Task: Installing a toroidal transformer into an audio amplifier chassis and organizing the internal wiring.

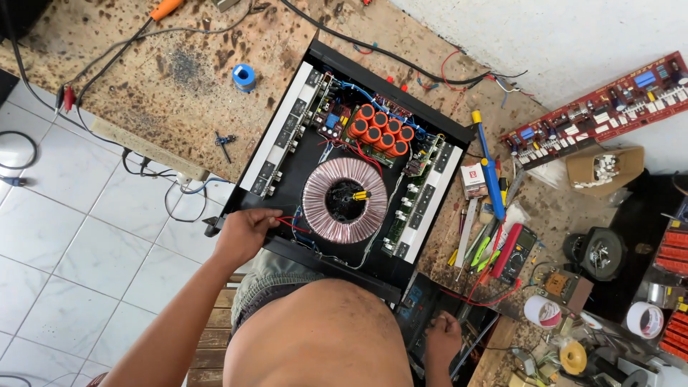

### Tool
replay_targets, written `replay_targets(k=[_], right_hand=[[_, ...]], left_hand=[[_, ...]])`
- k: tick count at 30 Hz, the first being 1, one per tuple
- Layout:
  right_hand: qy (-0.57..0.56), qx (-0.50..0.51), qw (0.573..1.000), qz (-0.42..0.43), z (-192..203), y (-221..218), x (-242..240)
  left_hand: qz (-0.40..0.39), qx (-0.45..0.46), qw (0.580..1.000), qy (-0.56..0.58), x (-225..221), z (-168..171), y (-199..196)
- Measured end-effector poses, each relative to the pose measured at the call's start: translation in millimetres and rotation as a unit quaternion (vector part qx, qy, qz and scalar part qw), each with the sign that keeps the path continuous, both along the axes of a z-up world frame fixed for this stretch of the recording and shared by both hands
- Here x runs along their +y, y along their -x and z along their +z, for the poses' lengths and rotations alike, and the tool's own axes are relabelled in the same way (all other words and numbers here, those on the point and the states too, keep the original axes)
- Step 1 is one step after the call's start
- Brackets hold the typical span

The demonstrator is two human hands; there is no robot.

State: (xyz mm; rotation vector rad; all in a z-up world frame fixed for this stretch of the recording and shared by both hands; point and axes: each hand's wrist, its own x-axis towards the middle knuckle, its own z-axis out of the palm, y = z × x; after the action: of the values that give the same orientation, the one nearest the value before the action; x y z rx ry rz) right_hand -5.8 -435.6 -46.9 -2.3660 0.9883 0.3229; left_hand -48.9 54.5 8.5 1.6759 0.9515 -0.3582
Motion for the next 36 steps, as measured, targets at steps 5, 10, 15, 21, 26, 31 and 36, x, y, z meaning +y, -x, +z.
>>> replay_targets(k=[5,10,15,21,26,31,36], right_hand=[[-0.006,0.000,1.000,-0.028,21,-7,13],[-0.047,-0.037,0.998,-0.005,21,-10,19],[-0.139,-0.128,0.982,0.012,2,-22,27],[-0.169,-0.129,0.974,0.079,13,-44,62],[-0.118,-0.099,0.968,0.199,43,-58,111],[-0.091,-0.106,0.932,0.334,1,-60,104],[-0.106,-0.052,0.931,0.344,6,-64,109]], left_hand=[[-0.078,-0.048,0.991,-0.095,7,-18,14],[-0.067,-0.056,0.992,-0.096,8,-17,24],[-0.020,-0.048,0.995,-0.080,4,-10,33],[0.211,-0.145,0.961,-0.109,1,27,43],[0.400,-0.049,0.903,-0.149,11,19,86],[0.381,0.119,0.891,-0.215,1,-54,178],[0.274,0.297,0.878,-0.258,-32,-123,271]])
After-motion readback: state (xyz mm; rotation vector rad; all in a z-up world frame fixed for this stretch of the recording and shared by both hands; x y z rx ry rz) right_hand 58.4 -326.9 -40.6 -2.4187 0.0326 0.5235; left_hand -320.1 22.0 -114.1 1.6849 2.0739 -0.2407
